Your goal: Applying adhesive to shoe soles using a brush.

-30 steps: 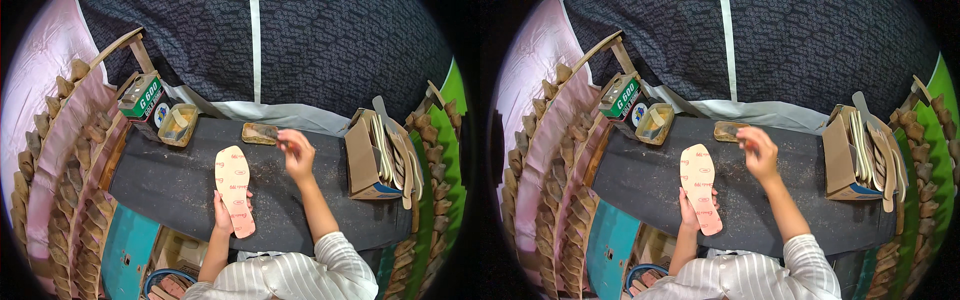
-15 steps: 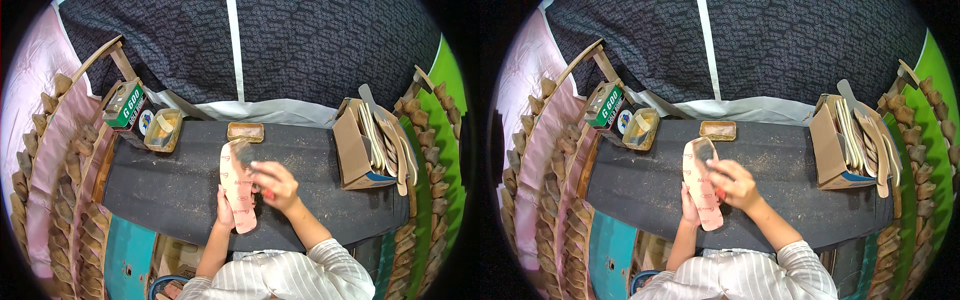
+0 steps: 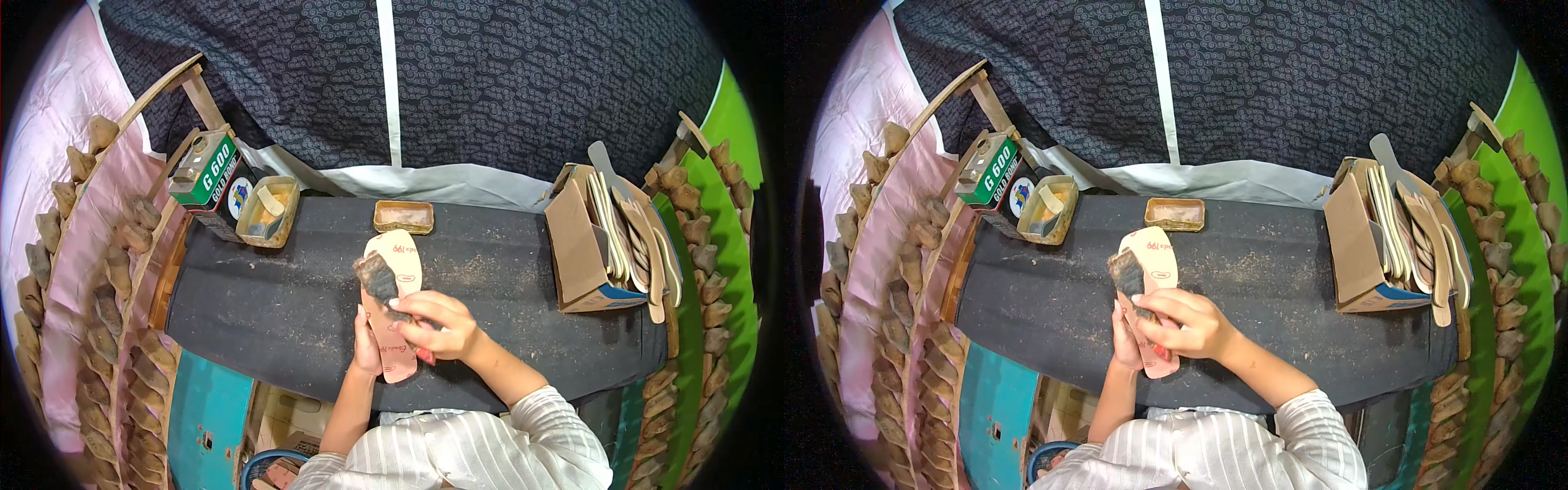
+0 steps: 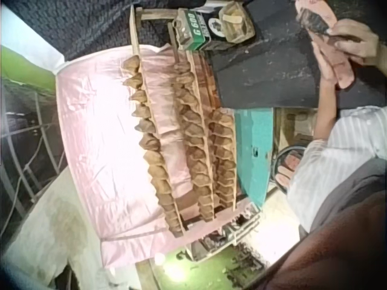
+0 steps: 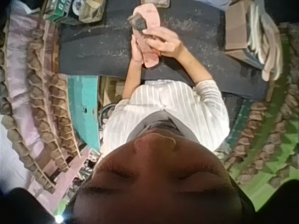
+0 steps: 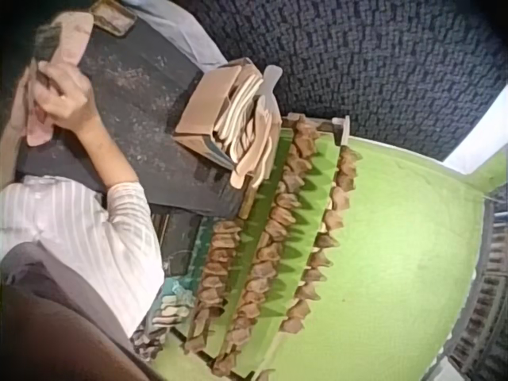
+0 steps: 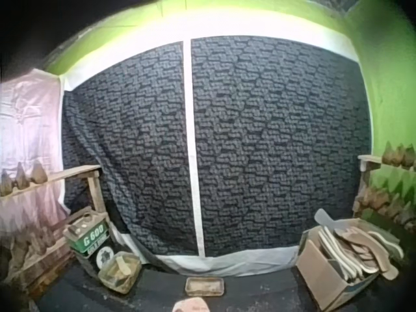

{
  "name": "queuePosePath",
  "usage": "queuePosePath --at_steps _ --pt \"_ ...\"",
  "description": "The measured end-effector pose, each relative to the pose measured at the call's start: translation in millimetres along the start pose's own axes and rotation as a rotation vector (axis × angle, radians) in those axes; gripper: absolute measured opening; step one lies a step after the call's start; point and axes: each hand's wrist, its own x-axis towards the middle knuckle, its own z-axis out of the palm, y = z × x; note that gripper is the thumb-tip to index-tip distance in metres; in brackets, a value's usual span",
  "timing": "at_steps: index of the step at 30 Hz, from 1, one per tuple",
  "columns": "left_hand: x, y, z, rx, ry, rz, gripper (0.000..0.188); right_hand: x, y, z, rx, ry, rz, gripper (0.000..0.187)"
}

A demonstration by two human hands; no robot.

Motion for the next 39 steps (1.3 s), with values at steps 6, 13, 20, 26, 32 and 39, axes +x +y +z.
queuePosePath --at_steps 6,13,20,26,32,39 --pt "4.9 -5.3 1.6 -0.081 -0.130 0.004 0.067 1.5 5.9 -7.3 -0.068 0.073 0.093 0.023" --pt "0.0 -4.5 -3.3 -0.052 -0.090 -0.021 0.065 3.4 5.2 -5.3 -0.052 0.086 0.073 0.025" --pt "0.8 0.9 -2.2 -0.004 -0.138 0.009 0.065 10.6 8.9 -11.9 -0.121 0.113 0.149 0.027" --pt "-1.9 -1.0 22.2 -0.012 0.263 0.033 0.068 7.6 0.5 -5.0 0.019 0.058 0.020 0.019" --pt "-2.8 2.4 2.9 0.058 -0.002 0.005 0.069 8.3 2.6 -12.2 -0.170 0.171 0.238 0.037" --pt "-6.4 -1.5 2.5 -0.032 0.171 0.025 0.065 0.9 -12.7 -1.1 -0.001 0.058 0.008 0.016"
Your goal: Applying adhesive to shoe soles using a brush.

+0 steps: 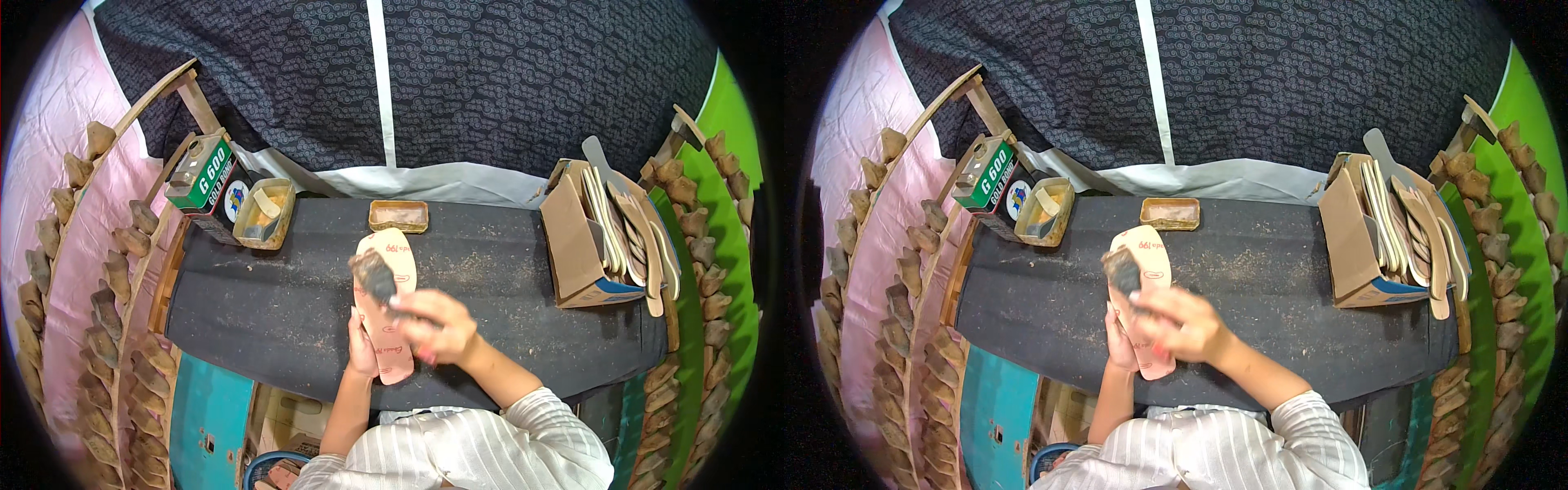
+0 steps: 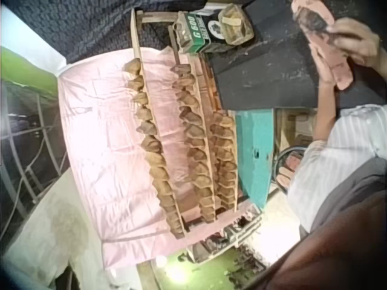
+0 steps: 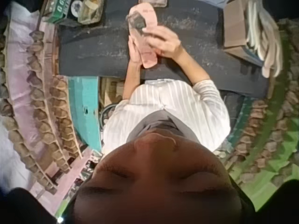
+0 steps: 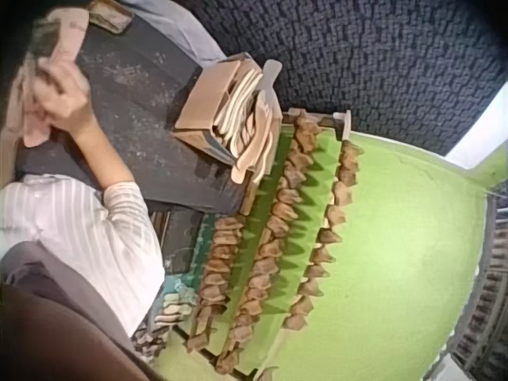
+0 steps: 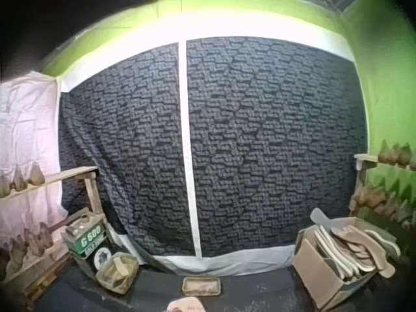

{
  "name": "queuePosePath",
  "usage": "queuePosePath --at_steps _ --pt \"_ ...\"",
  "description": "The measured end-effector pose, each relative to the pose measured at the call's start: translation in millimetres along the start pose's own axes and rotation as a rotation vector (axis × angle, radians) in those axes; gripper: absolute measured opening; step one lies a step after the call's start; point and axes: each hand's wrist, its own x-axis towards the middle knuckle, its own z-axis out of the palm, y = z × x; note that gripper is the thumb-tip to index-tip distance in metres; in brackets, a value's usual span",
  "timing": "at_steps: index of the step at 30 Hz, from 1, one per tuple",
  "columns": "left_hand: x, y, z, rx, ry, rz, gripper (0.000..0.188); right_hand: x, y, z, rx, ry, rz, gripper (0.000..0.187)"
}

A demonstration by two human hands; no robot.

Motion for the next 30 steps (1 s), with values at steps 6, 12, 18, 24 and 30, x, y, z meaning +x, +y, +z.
queuePosePath --at_steps 6,12,18,24,30 --pt "-0.6 3.0 -2.9 -0.006 -0.154 -0.014 0.071 6.6 7.5 -8.9 -0.146 0.134 0.166 0.029" --pt "-4.0 7.6 4.1 0.018 -0.070 0.043 0.064 1.3 4.5 -2.1 0.082 -0.021 0.037 0.025" --pt "-8.1 6.9 14.6 -0.019 0.099 0.087 0.068 -3.9 2.6 2.8 0.121 -0.057 -0.035 0.021" --pt "2.5 5.8 -31.5 -0.085 -0.550 0.010 0.067 7.0 13.3 -12.2 -0.111 0.034 0.069 0.028" --pt "-3.4 0.8 -25.2 -0.062 -0.144 0.045 0.069 0.2 -3.9 1.4 0.247 -0.229 -0.052 0.017"
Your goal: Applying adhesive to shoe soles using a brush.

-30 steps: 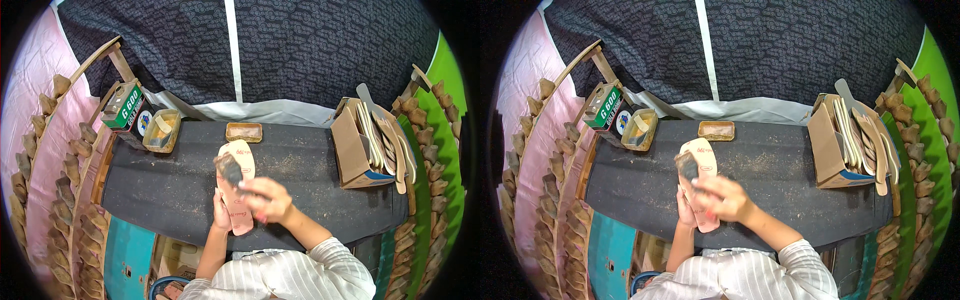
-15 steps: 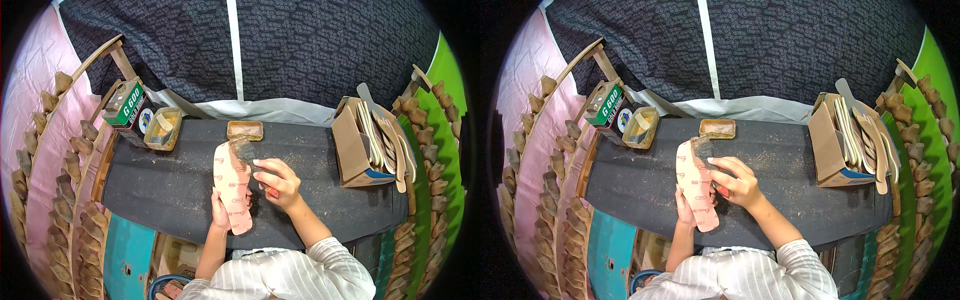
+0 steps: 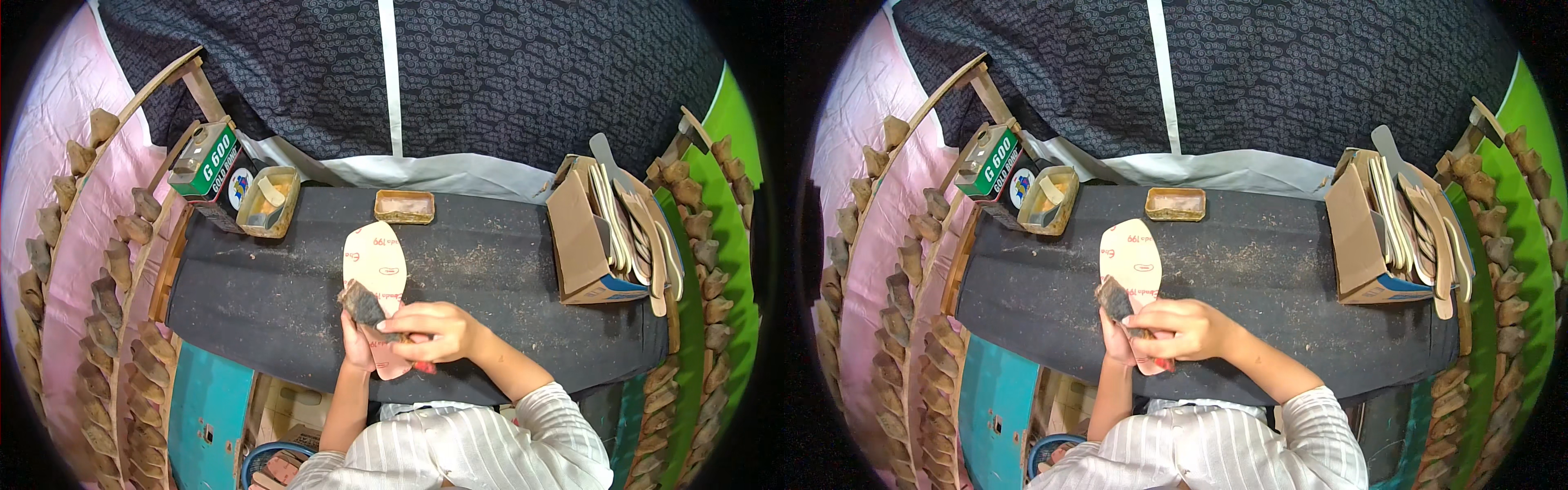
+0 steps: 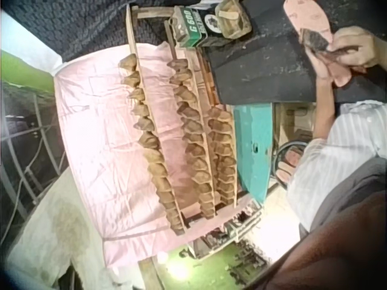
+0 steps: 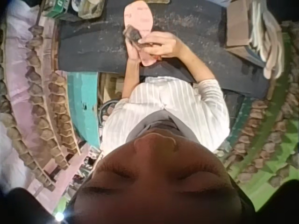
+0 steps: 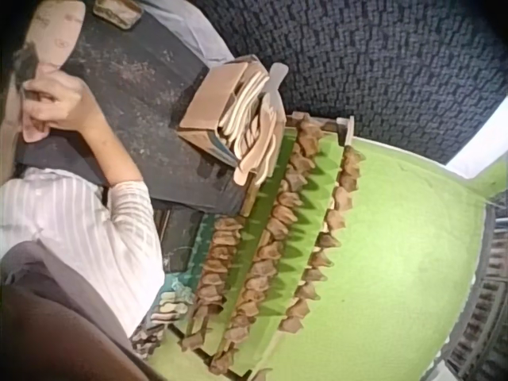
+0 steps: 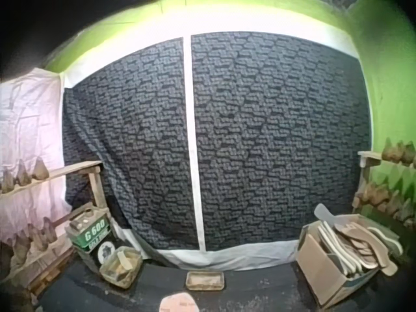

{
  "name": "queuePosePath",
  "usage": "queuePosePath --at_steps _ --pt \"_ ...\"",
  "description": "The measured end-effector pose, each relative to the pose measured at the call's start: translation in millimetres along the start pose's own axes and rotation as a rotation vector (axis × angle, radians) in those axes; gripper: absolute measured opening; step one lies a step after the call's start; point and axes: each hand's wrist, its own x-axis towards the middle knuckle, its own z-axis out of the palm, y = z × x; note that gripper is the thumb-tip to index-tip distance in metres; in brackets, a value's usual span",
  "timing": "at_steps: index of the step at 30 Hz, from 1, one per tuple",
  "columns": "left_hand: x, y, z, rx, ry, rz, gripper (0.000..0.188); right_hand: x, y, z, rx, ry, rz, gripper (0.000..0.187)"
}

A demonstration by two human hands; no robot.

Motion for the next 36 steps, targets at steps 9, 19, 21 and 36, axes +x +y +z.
queuePosePath --at_steps 9,19,21,36 --pt "5.1 1.5 6.4 -0.403 -0.239 0.027 0.069 2.1 5.7 -3.5 0.022 0.003 0.001 0.023" --pt "15.4 2.6 26.4 -0.082 0.357 0.035 0.072 2.6 11.9 -1.1 -0.005 0.070 0.067 0.025" --pt "13.9 7.3 7.8 -0.050 -0.099 0.021 0.066 1.5 2.8 -1.3 0.049 -0.011 0.098 0.023" --pt "21.3 16.7 28.9 0.081 -0.058 0.135 0.058 -2.5 6.8 -5.0 0.073 0.075 0.186 0.026"
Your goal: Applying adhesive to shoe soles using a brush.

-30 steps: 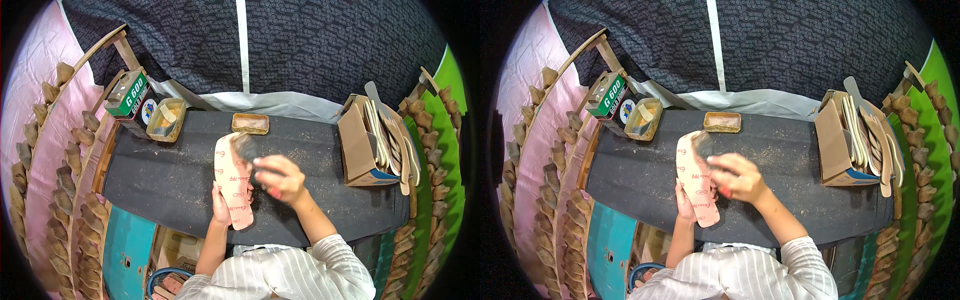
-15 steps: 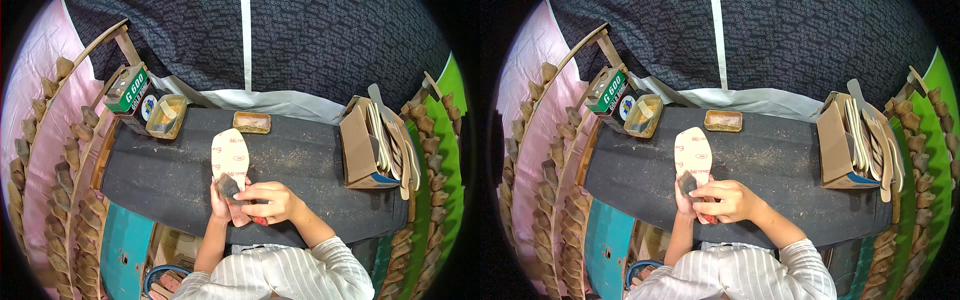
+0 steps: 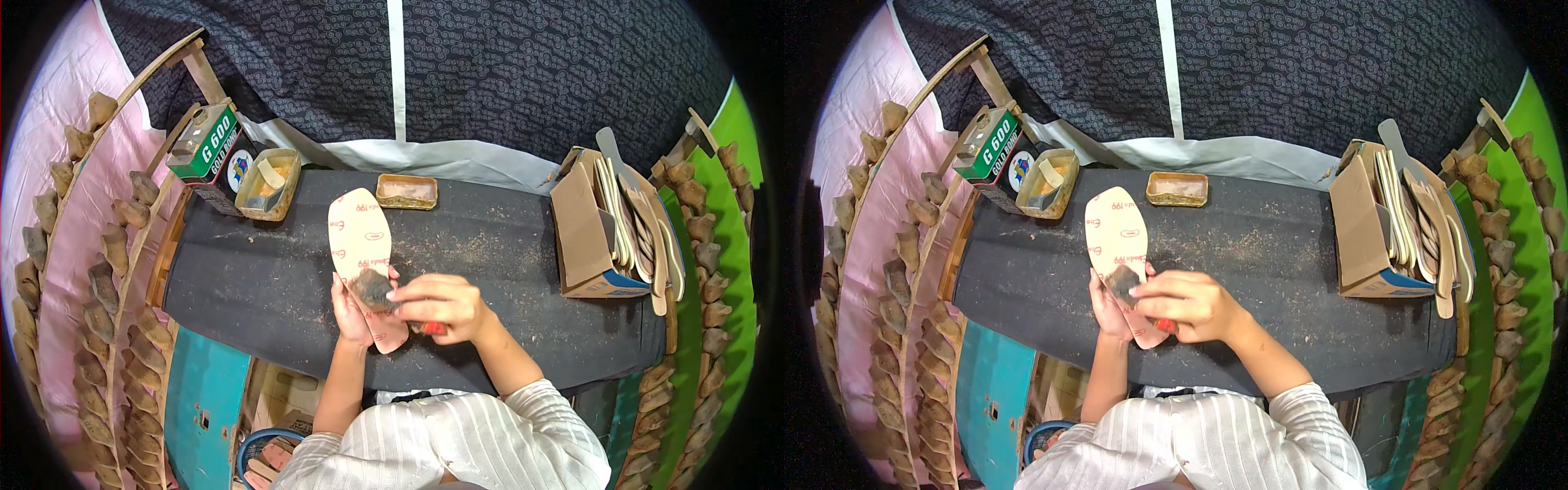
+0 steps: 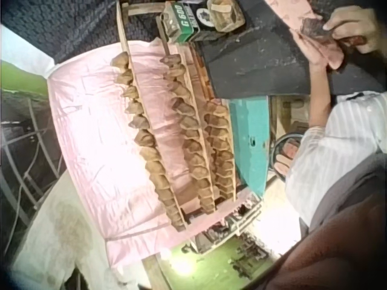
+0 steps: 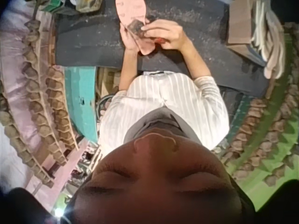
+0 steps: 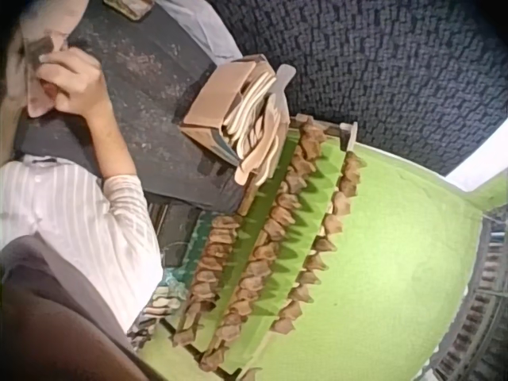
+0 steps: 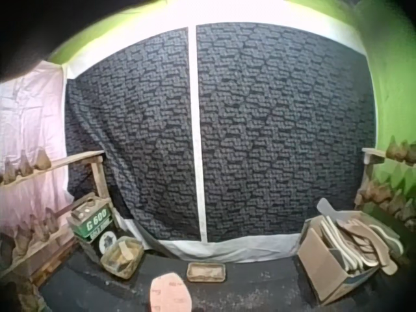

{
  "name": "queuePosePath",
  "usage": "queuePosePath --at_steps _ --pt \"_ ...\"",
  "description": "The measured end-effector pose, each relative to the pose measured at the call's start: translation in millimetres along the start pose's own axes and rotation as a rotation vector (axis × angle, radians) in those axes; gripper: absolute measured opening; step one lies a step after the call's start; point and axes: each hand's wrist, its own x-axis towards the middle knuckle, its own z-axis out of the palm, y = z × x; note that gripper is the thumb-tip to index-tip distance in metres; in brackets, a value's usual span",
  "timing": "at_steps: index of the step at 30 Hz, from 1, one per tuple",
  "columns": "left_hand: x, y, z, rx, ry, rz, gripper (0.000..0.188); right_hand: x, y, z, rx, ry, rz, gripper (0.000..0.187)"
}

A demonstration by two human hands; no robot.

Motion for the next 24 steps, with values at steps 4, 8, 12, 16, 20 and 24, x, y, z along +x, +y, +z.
queuePosePath --at_steps 4,8,12,16,20,24 --pt "-3.0 -4.7 -4.5 -0.148 0.148 0.024 0.059 10.7 4.7 2.9 -0.178 0.152 -0.087 0.030" --pt "1.6 -0.4 15.3 -0.023 0.172 -0.018 0.063 2.8 -2.9 12.5 -0.142 0.114 -0.089 0.027" --pt "2.0 0.2 6.7 -0.050 0.094 -0.023 0.069 -5.8 -13.1 14.5 -0.089 -0.008 -0.027 0.024" --pt "-2.1 -3.2 14.9 -0.068 0.192 0.000 0.063 3.7 -8.3 16.4 -0.122 0.128 -0.082 0.023" --pt "0.7 -2.2 13.7 -0.082 0.182 -0.025 0.064 1.4 -8.0 19.4 -0.149 0.173 -0.101 0.023" --pt "3.1 0.2 -5.0 -0.170 0.050 -0.041 0.071 -9.1 -13.1 15.1 -0.016 0.039 0.008 0.028"
